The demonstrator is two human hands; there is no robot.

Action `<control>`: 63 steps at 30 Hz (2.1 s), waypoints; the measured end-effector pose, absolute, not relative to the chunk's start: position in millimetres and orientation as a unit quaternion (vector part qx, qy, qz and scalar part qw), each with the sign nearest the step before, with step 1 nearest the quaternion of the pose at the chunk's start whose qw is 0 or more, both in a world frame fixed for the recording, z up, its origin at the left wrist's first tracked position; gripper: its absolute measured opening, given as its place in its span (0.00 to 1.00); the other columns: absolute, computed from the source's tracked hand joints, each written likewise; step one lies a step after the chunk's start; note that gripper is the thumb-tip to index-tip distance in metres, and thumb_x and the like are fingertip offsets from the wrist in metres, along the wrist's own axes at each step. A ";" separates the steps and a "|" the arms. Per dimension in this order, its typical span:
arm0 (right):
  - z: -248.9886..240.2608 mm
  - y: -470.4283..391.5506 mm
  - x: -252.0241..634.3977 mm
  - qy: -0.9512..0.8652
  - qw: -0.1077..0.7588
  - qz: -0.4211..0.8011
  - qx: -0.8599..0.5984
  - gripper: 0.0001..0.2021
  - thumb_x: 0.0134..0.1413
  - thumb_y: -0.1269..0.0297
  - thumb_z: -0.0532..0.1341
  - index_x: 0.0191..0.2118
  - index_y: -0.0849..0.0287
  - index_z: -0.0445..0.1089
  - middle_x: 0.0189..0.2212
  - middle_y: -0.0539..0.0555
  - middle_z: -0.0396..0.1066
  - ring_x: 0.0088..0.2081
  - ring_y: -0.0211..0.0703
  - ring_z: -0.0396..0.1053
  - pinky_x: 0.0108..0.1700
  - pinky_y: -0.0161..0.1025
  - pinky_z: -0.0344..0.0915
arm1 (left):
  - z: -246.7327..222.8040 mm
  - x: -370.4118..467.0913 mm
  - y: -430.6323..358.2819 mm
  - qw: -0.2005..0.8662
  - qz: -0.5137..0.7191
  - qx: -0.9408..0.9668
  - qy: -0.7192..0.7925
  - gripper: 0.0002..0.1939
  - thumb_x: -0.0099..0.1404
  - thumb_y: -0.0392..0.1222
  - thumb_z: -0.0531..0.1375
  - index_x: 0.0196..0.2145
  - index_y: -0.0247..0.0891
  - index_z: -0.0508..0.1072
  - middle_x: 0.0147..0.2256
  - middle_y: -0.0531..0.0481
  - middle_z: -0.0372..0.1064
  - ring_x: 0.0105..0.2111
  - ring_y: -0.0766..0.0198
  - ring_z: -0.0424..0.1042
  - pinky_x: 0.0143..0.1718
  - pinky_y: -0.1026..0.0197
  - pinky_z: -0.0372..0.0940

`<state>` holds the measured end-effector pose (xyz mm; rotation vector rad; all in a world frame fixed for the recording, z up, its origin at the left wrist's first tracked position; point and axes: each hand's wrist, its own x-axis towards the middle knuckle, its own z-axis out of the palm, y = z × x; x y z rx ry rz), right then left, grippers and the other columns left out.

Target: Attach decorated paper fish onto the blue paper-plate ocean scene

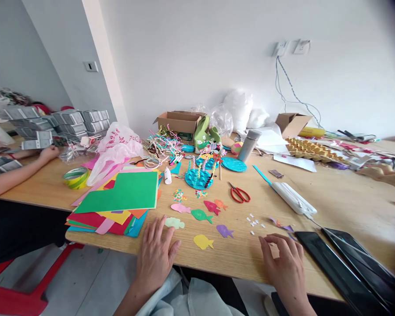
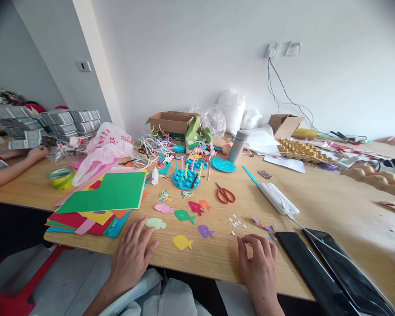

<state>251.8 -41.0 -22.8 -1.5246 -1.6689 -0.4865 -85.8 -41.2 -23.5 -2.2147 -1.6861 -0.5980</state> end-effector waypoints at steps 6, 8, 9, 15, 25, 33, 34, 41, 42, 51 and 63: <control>-18.5 -43.3 248.7 -0.654 0.414 -0.187 -0.605 0.04 0.58 0.64 0.59 0.34 0.56 0.63 0.33 0.55 0.68 0.36 0.48 0.65 0.43 0.48 0.60 | -22.9 -86.2 -41.4 0.121 -0.209 -0.772 -0.589 0.18 0.67 0.49 0.53 0.51 0.41 0.70 0.61 0.40 0.57 0.59 0.46 0.58 0.57 0.43 0.58; -18.0 -43.5 248.1 -0.652 0.417 -0.188 -0.605 0.04 0.58 0.64 0.59 0.34 0.56 0.63 0.32 0.55 0.69 0.36 0.47 0.66 0.43 0.48 0.60 | -22.0 -86.2 -41.3 0.113 -0.215 -0.771 -0.589 0.18 0.68 0.49 0.53 0.52 0.40 0.69 0.60 0.40 0.58 0.59 0.46 0.59 0.57 0.43 0.58; -17.8 -43.5 248.1 -0.651 0.419 -0.188 -0.605 0.04 0.58 0.65 0.59 0.34 0.56 0.62 0.32 0.54 0.69 0.36 0.47 0.66 0.43 0.47 0.60 | -21.4 -86.2 -41.3 0.110 -0.219 -0.771 -0.587 0.18 0.68 0.48 0.53 0.52 0.39 0.68 0.60 0.39 0.58 0.58 0.46 0.59 0.57 0.43 0.58; -14.6 -48.6 245.3 -0.638 0.439 -0.203 -0.599 0.05 0.56 0.68 0.60 0.34 0.56 0.62 0.31 0.54 0.69 0.35 0.46 0.67 0.44 0.48 0.60 | -19.8 -87.3 -42.8 0.088 -0.252 -0.769 -0.581 0.21 0.68 0.47 0.53 0.55 0.35 0.62 0.59 0.36 0.58 0.61 0.48 0.56 0.58 0.44 0.57; -8.6 -74.0 157.6 -0.840 0.262 -0.039 -0.474 0.26 0.52 0.48 0.62 0.53 0.58 0.64 0.46 0.60 0.69 0.49 0.55 0.62 0.49 0.52 0.59 | -18.5 -88.9 -46.3 0.054 -0.360 -0.776 -0.515 0.21 0.67 0.41 0.54 0.57 0.36 0.59 0.56 0.39 0.62 0.62 0.50 0.53 0.60 0.43 0.54; -14.9 -65.2 152.7 -0.836 0.225 -0.045 -0.498 0.37 0.46 0.37 0.59 0.54 0.60 0.65 0.49 0.60 0.69 0.53 0.57 0.60 0.58 0.54 0.52 | -10.5 -60.3 -51.5 -0.007 -0.342 -0.836 -0.429 0.24 0.67 0.40 0.55 0.59 0.34 0.57 0.55 0.39 0.63 0.63 0.50 0.50 0.63 0.41 0.50; -15.3 -65.9 152.8 -0.837 0.229 -0.048 -0.494 0.35 0.46 0.37 0.60 0.53 0.60 0.65 0.48 0.60 0.70 0.52 0.57 0.60 0.58 0.54 0.51 | -11.6 -58.6 -51.4 -0.010 -0.343 -0.836 -0.428 0.24 0.67 0.40 0.55 0.59 0.33 0.57 0.55 0.39 0.63 0.63 0.50 0.51 0.62 0.41 0.50; -16.0 -68.7 149.2 -0.831 0.259 -0.058 -0.488 0.31 0.50 0.42 0.60 0.53 0.61 0.65 0.45 0.60 0.71 0.50 0.55 0.62 0.56 0.53 0.54 | -17.3 -59.6 -52.1 -0.020 -0.351 -0.831 -0.431 0.24 0.67 0.38 0.54 0.59 0.32 0.56 0.55 0.39 0.62 0.62 0.51 0.51 0.62 0.42 0.51; -16.7 -68.5 149.2 -0.832 0.263 -0.059 -0.484 0.30 0.51 0.43 0.60 0.52 0.60 0.66 0.45 0.60 0.71 0.50 0.55 0.63 0.55 0.53 0.54 | -17.5 -60.0 -52.6 -0.021 -0.351 -0.830 -0.432 0.24 0.67 0.38 0.54 0.59 0.32 0.56 0.55 0.39 0.63 0.62 0.51 0.51 0.62 0.42 0.51; -30.1 -71.2 154.9 -0.846 0.326 -0.070 -0.415 0.14 0.55 0.60 0.63 0.45 0.59 0.69 0.38 0.55 0.74 0.44 0.48 0.65 0.53 0.50 0.57 | -19.5 -61.1 -54.3 -0.034 -0.364 -0.821 -0.439 0.23 0.67 0.37 0.54 0.59 0.34 0.58 0.54 0.39 0.64 0.62 0.51 0.53 0.61 0.43 0.54; -26.4 -78.9 163.0 -0.875 0.346 -0.020 -0.338 0.10 0.57 0.76 0.59 0.43 0.60 0.70 0.36 0.56 0.73 0.42 0.46 0.65 0.44 0.45 0.63 | -22.3 -60.6 -53.9 -0.056 -0.367 -0.814 -0.447 0.21 0.67 0.35 0.53 0.57 0.36 0.59 0.53 0.41 0.65 0.61 0.52 0.54 0.60 0.45 0.56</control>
